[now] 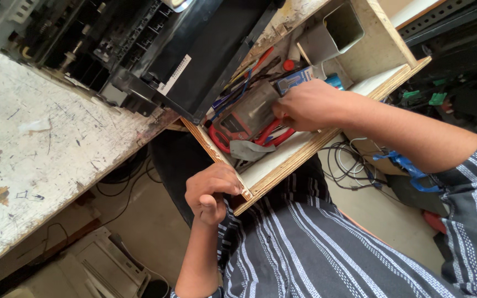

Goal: The person cleans the interior of a disassembled printer using a blue cloth and a green spray bottle. They wipe various internal components, including rollers and circuit boards, and occasionally open a drawer to retrieve items.

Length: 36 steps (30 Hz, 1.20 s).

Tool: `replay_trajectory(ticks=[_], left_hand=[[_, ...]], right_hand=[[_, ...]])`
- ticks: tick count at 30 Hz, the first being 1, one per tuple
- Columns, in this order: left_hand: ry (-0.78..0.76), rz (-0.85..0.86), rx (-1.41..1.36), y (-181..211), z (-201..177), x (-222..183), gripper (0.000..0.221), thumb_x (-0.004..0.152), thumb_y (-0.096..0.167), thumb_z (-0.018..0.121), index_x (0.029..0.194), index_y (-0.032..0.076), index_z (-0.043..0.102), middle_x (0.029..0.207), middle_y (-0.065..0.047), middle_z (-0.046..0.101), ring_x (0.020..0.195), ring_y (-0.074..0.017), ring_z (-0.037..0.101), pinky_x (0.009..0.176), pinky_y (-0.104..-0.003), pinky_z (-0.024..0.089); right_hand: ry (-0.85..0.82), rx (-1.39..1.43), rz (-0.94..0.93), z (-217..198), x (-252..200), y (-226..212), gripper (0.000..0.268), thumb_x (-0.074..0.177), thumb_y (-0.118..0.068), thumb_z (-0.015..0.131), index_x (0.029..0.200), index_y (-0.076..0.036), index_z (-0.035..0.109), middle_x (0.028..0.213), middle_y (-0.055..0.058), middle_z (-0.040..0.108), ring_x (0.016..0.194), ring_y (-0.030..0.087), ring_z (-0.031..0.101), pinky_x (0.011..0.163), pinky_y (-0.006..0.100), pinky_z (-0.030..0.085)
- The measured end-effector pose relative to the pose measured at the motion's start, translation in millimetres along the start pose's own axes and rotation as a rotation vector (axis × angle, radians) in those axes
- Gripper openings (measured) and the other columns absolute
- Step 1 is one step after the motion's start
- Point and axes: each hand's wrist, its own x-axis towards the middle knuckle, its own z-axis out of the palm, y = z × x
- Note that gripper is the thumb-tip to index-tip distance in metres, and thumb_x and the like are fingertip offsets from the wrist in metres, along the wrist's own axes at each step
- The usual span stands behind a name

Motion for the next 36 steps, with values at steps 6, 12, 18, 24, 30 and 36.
replay_trajectory(ticks=[6,12,18,24,30,36], left_hand=[[0.005,-0.056,0.097,10.1,4.5,6.8,0.061,0.114,0.044,0.040,0.076,0.003,0.064,0.068,-0.007,0.064,0.063,-0.0230,0.065,0.069,-0.037,0.054],[-0.090,-0.360,0.418,43.1,19.3,40.6,0.031,0.102,0.025,0.062,0.081,0.002,0.068,0.067,-0.007,0.062,0.054,-0.0154,0.060,0.054,-0.028,0.046],[-0.320,-0.227,0.775,41.5,45.4,89.1,0.015,0.098,0.021,0.068,0.094,0.007,0.067,0.085,-0.011,0.070,0.070,-0.0315,0.069,0.059,-0.040,0.051],[-0.680,-0.225,0.944,-20.0,62.2,118.8,0.012,0.092,0.015,0.063,0.094,0.004,0.068,0.085,-0.016,0.070,0.078,-0.0376,0.070,0.068,-0.049,0.055],[-1.098,-0.301,1.079,-104.1,84.6,116.5,0.016,0.083,0.008,0.061,0.087,0.004,0.076,0.091,-0.020,0.073,0.086,-0.0379,0.072,0.077,-0.050,0.058],[-1.188,-0.244,0.953,-158.5,109.1,104.6,0.017,0.081,0.009,0.061,0.082,0.005,0.077,0.086,-0.019,0.074,0.083,-0.0373,0.072,0.073,-0.049,0.058]], right_hand=[[-0.210,0.050,0.089,3.5,12.4,12.6,0.016,0.089,-0.025,0.062,0.095,-0.022,0.076,0.084,0.009,0.074,0.084,0.033,0.070,0.069,0.048,0.054],[-0.356,-0.087,0.181,20.2,28.5,28.0,0.017,0.079,-0.026,0.069,0.093,-0.026,0.078,0.087,0.009,0.076,0.084,0.031,0.072,0.071,0.045,0.057],[-0.298,-0.269,-0.030,30.9,28.1,45.9,0.015,0.078,-0.030,0.073,0.080,-0.017,0.080,0.081,0.008,0.073,0.079,0.032,0.071,0.070,0.043,0.056],[-0.452,-0.126,-0.028,30.1,39.5,63.4,0.021,0.080,-0.037,0.072,0.084,-0.018,0.080,0.083,0.008,0.076,0.078,0.028,0.070,0.072,0.042,0.055],[-0.563,-0.157,0.087,-1.3,18.6,72.2,0.018,0.076,-0.032,0.076,0.091,-0.024,0.082,0.086,0.005,0.078,0.081,0.027,0.072,0.074,0.042,0.056],[-0.195,0.316,-0.043,-22.1,-36.6,72.5,0.024,0.080,-0.031,0.071,0.094,-0.015,0.081,0.086,0.009,0.078,0.077,0.031,0.073,0.068,0.043,0.056]])
